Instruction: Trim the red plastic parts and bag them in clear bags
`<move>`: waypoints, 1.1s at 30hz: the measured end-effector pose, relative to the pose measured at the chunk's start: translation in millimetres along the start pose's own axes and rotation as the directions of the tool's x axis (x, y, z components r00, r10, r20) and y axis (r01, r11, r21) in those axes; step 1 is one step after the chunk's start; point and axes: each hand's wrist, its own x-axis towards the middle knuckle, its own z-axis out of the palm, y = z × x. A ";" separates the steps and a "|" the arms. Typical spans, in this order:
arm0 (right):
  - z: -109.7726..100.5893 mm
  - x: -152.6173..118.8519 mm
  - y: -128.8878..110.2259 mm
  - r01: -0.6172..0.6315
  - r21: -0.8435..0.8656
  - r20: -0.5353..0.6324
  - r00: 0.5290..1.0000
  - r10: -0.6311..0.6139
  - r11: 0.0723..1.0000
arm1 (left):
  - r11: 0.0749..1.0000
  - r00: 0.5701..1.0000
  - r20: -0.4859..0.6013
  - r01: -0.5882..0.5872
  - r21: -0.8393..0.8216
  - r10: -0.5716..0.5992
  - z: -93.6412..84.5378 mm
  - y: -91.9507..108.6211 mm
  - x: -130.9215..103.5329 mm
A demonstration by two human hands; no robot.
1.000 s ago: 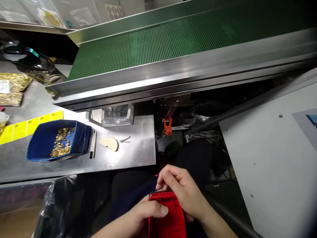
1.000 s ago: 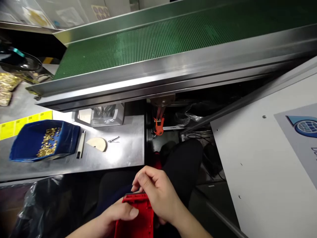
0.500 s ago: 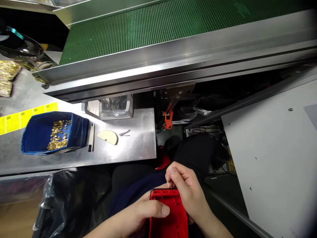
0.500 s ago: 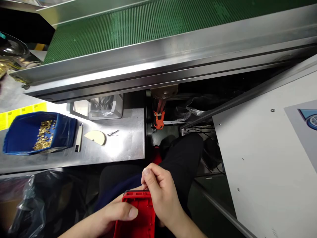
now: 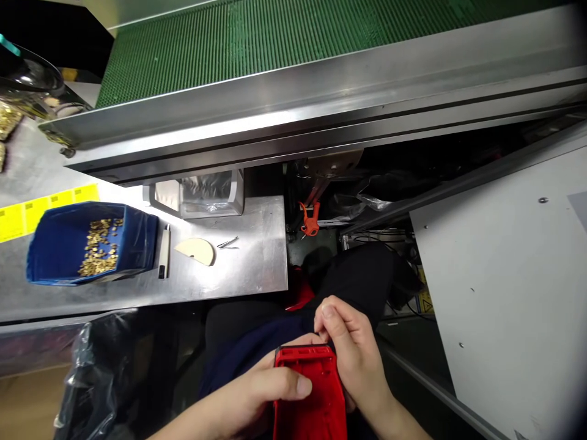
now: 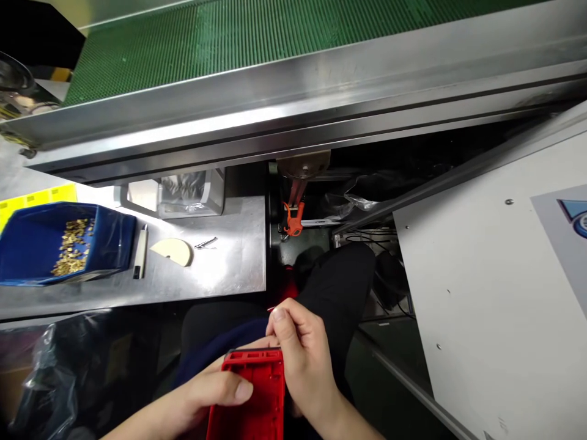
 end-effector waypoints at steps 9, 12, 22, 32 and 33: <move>-1.8 -1.5 1.0 0.036 -0.107 0.011 0.999 -0.035 0.994 | 1.000 1.000 -0.020 0.009 0.008 -0.009 -4.7 -1.7 -1.3; -2.0 -1.4 2.5 0.059 -0.124 -0.059 0.996 -0.067 0.991 | 1.000 1.000 0.006 0.000 0.012 0.000 -2.8 -0.8 -1.2; -13.2 -8.2 11.5 0.122 -0.192 -0.197 0.967 -0.160 0.974 | 1.000 1.000 0.017 0.006 -0.022 -0.005 -4.9 -2.1 -3.4; -8.9 -4.0 1.0 0.061 -0.086 0.119 0.992 -0.051 0.994 | 0.999 1.000 -0.010 0.011 -0.032 -0.011 -7.3 -4.8 -2.8; -7.6 -4.2 2.1 0.069 -0.089 0.120 0.991 -0.058 0.994 | 0.999 1.000 -0.007 0.013 -0.037 -0.013 -7.2 -5.0 -3.0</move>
